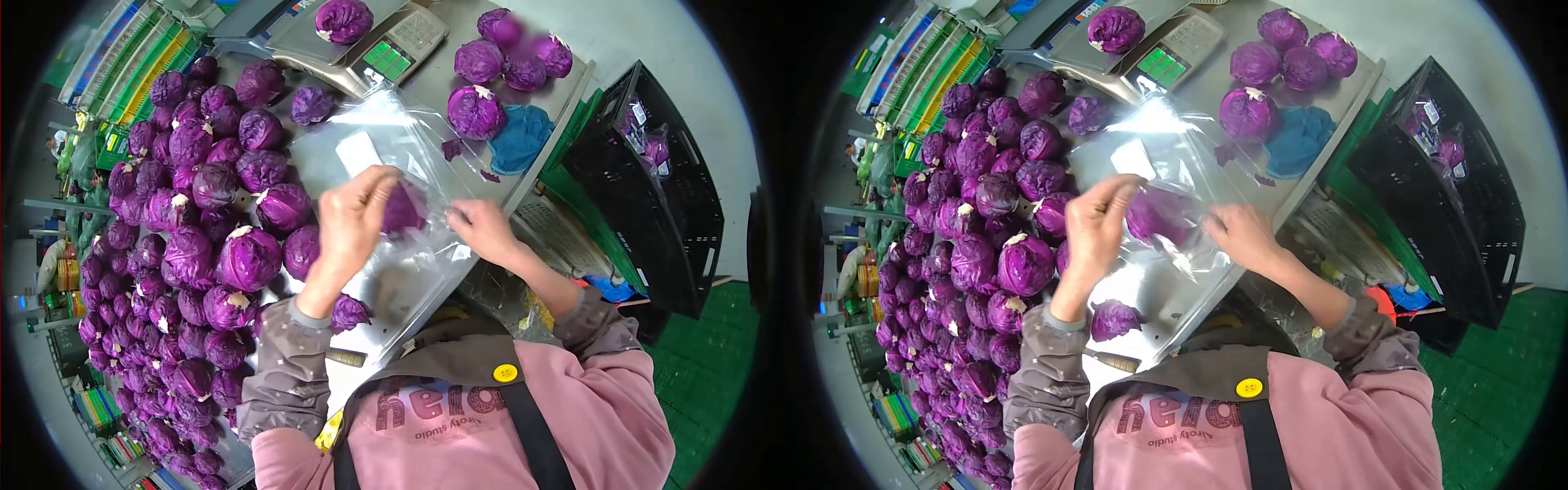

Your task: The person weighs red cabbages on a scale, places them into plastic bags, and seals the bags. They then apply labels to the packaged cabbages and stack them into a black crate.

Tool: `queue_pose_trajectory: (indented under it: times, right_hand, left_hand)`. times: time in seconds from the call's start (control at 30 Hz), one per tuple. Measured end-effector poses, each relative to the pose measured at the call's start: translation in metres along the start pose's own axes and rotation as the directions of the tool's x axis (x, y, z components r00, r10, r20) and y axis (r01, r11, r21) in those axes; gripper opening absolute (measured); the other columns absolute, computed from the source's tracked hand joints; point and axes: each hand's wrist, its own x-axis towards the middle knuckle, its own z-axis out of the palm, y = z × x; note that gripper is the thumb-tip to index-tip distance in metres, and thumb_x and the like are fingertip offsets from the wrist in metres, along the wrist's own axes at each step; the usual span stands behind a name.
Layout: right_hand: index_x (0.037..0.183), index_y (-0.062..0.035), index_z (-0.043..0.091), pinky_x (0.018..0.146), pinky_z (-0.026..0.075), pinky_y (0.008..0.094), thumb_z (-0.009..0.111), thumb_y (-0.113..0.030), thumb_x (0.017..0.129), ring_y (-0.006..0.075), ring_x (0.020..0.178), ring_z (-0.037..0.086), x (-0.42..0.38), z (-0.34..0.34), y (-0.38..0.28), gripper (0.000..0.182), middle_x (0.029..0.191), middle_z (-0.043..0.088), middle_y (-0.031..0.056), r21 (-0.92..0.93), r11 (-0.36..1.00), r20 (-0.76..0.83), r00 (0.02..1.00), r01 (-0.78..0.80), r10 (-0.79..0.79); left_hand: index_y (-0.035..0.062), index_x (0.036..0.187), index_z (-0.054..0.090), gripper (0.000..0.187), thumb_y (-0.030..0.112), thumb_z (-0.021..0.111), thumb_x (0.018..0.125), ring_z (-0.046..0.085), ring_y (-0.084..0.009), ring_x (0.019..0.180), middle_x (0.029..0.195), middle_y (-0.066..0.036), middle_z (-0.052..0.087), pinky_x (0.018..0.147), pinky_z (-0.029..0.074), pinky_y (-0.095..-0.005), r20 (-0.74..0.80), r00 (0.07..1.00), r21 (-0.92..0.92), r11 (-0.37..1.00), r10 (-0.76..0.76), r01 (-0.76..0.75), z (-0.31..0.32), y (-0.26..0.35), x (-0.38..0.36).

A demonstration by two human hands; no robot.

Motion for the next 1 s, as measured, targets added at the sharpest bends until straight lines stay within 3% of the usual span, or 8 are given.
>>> queue_pose_trajectory:
  times: [0.23, 0.37, 0.5, 0.57, 0.73, 0.8, 0.83, 1.0]
  right_hand:
    - [0.076, 0.002, 0.057, 0.054, 0.037, 0.0322, 0.048, -0.023, 0.084, 0.0154, 0.053, 0.043, -0.02, -0.048, -0.053, 0.028, 0.056, 0.046, 0.0116, 0.235, 0.971, 0.049, 0.997, 0.045, -0.058]
    - [0.076, 0.0016, 0.057, 0.054, 0.037, 0.0345, 0.046, -0.023, 0.084, 0.0267, 0.053, 0.047, -0.038, -0.043, -0.069, 0.028, 0.059, 0.05, 0.0158, 0.164, 0.986, 0.028, 1.0, 0.006, -0.01]
    - [0.076, 0.0009, 0.057, 0.055, 0.038, 0.0358, 0.046, -0.023, 0.084, 0.0312, 0.055, 0.049, -0.047, -0.036, -0.073, 0.028, 0.062, 0.052, 0.0175, 0.091, 0.995, 0.012, 0.999, 0.049, -0.05]
    - [0.077, 0.0003, 0.057, 0.056, 0.039, 0.0365, 0.047, -0.025, 0.084, 0.0309, 0.055, 0.049, -0.049, -0.036, -0.074, 0.028, 0.062, 0.051, 0.0177, 0.109, 0.992, -0.04, 0.997, 0.063, -0.059]
    - [0.08, -0.0039, 0.06, 0.053, 0.04, 0.0312, 0.062, -0.02, 0.075, 0.0252, 0.057, 0.052, -0.055, -0.038, -0.098, 0.018, 0.066, 0.056, 0.0114, -0.04, 0.996, -0.256, 0.962, 0.085, -0.092]
    - [0.083, -0.0089, 0.061, 0.051, 0.042, 0.029, 0.067, -0.017, 0.068, 0.0205, 0.061, 0.054, -0.066, -0.04, -0.13, 0.018, 0.072, 0.059, 0.0045, -0.203, 0.83, -0.254, 0.79, 0.52, -0.558]
    - [0.084, -0.0116, 0.061, 0.053, 0.044, 0.0301, 0.068, -0.017, 0.067, 0.0189, 0.064, 0.056, -0.063, -0.03, -0.129, 0.02, 0.077, 0.057, 0.0015, -0.238, 0.636, -0.099, 0.633, 0.734, -0.768]
    - [0.084, -0.0047, 0.059, 0.056, 0.046, 0.0332, 0.066, -0.014, 0.067, 0.0215, 0.073, 0.055, -0.073, 0.009, -0.129, 0.021, 0.082, 0.054, 0.0068, -0.235, 0.685, 0.383, 0.713, 0.69, -0.587]
  left_hand:
    - [0.005, 0.109, 0.054, 0.045, 0.008, 0.069, 0.067, 0.039, -0.0134, 0.056, 0.062, -0.002, 0.036, 0.053, 0.036, -0.0275, -0.122, 0.984, 0.244, 0.958, -0.127, 0.153, -0.05, -0.005, -0.02]
    - [0.01, 0.129, 0.028, 0.074, 0.01, 0.071, 0.068, 0.047, -0.0218, 0.09, 0.11, -0.014, 0.036, 0.075, 0.045, -0.0305, -0.157, 0.896, -0.052, 0.909, -0.416, 0.413, -0.03, -0.029, -0.1]
    - [0.0041, 0.129, 0.019, 0.066, 0.013, 0.063, 0.08, 0.051, -0.0275, 0.101, 0.123, -0.021, 0.037, 0.076, 0.051, -0.0349, 0.404, 0.435, -0.689, 0.045, -0.805, 0.724, -0.019, -0.002, -0.138]
    - [-0.0006, 0.12, 0.036, 0.043, 0.015, 0.056, 0.085, 0.06, -0.0253, 0.086, 0.104, -0.018, 0.053, 0.071, 0.054, -0.0346, 0.666, 0.431, -0.687, -0.274, -0.609, 0.673, -0.012, -0.015, -0.158]
    - [-0.0049, 0.1, 0.053, 0.022, 0.013, 0.051, 0.088, 0.064, -0.0202, 0.074, 0.086, -0.014, 0.062, 0.067, 0.055, -0.0291, 0.617, 0.502, -0.716, -0.167, -0.607, 0.678, -0.02, 0.012, -0.167]
    - [-0.0052, 0.1, 0.054, 0.022, 0.013, 0.051, 0.088, 0.064, -0.02, 0.075, 0.086, -0.013, 0.062, 0.068, 0.056, -0.0293, 0.625, 0.503, -0.713, -0.176, -0.597, 0.679, -0.024, 0.015, -0.166]
    - [-0.0056, 0.099, 0.054, 0.022, 0.013, 0.051, 0.088, 0.064, -0.0198, 0.075, 0.086, -0.013, 0.062, 0.068, 0.056, -0.0295, 0.639, 0.503, -0.703, -0.177, -0.582, 0.688, -0.026, 0.016, -0.166]
    - [-0.0062, 0.096, 0.055, 0.019, 0.011, 0.049, 0.089, 0.063, -0.0205, 0.079, 0.088, -0.013, 0.061, 0.07, 0.055, -0.0295, 0.607, 0.532, -0.74, -0.177, -0.591, 0.648, -0.03, 0.024, -0.16]
